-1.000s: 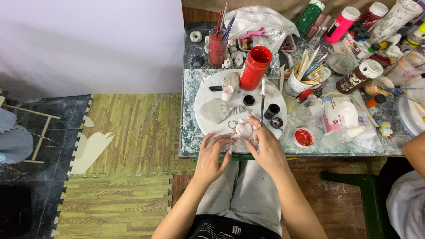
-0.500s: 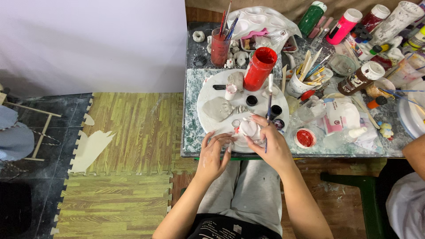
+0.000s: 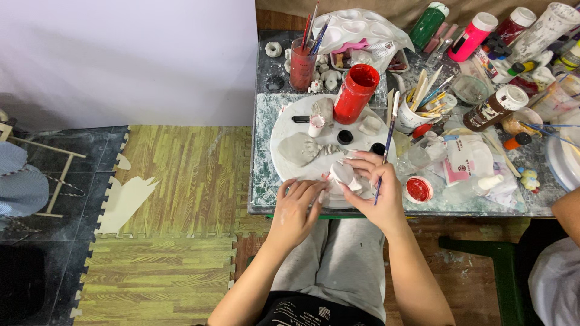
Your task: The person sits at a craft table and paints a small white clay ornament with a brush. They dip the brush into paint containers, apply color to the ornament, and rotate it to cover different sides.
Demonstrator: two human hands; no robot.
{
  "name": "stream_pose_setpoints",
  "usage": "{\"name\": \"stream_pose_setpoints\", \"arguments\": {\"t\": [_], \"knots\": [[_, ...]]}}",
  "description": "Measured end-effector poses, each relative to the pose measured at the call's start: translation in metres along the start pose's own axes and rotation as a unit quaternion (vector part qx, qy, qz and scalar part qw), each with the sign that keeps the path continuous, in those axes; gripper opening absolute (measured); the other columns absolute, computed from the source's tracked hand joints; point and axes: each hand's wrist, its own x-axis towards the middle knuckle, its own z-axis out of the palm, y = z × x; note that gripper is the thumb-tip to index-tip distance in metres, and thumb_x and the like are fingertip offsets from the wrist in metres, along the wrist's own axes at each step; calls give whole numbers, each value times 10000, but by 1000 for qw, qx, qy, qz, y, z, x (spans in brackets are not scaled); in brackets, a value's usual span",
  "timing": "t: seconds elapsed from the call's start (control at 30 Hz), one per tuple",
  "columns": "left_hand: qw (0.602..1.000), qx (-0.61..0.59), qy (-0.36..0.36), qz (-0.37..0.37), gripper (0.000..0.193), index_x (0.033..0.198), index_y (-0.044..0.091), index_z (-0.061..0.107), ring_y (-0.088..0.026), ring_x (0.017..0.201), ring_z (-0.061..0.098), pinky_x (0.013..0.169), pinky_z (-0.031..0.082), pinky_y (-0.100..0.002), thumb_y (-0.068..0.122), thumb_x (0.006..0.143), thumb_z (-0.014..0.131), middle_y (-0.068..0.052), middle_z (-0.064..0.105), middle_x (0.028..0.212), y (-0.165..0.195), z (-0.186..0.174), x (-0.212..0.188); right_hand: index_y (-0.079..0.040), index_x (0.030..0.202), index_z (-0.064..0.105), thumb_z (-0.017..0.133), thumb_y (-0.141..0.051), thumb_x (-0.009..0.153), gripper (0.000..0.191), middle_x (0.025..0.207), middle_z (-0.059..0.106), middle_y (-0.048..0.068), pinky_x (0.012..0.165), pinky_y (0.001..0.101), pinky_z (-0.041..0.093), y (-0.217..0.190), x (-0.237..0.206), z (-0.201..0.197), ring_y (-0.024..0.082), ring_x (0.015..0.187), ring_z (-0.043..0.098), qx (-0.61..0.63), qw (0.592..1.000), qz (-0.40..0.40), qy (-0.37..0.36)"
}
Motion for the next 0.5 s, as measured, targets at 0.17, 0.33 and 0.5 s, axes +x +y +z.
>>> {"name": "stream_pose_setpoints", "arguments": {"t": [0.17, 0.33, 0.5], "knots": [[1000, -9, 27, 11, 308, 1156, 29, 660, -341, 1079, 588, 1004, 393, -469, 87, 854, 644, -145, 656, 1127, 6, 12, 9, -66, 982, 299, 809, 66, 800, 558, 1373, 552, 286, 1014, 415, 572, -4, 1, -1, 354, 1255, 662, -31, 999, -11, -14], [949, -276, 30, -147, 329, 1256, -7, 673, -201, 951, 640, 890, 508, -325, 91, 987, 512, -114, 677, 993, -3, 23, 15, -71, 965, 307, 821, 58, 799, 556, 1364, 560, 283, 1056, 422, 548, -2, -6, 3, 368, 1288, 637, -58, 997, -44, -11], [892, -374, -16, -254, 286, 1209, -10, 709, -73, 792, 623, 672, 486, -244, 186, 1015, 633, -33, 706, 853, -19, 28, 24, -73, 959, 309, 834, 26, 830, 550, 1380, 590, 276, 1047, 402, 572, 7, -13, 11, 359, 1294, 640, -84, 994, -75, 3]]}}
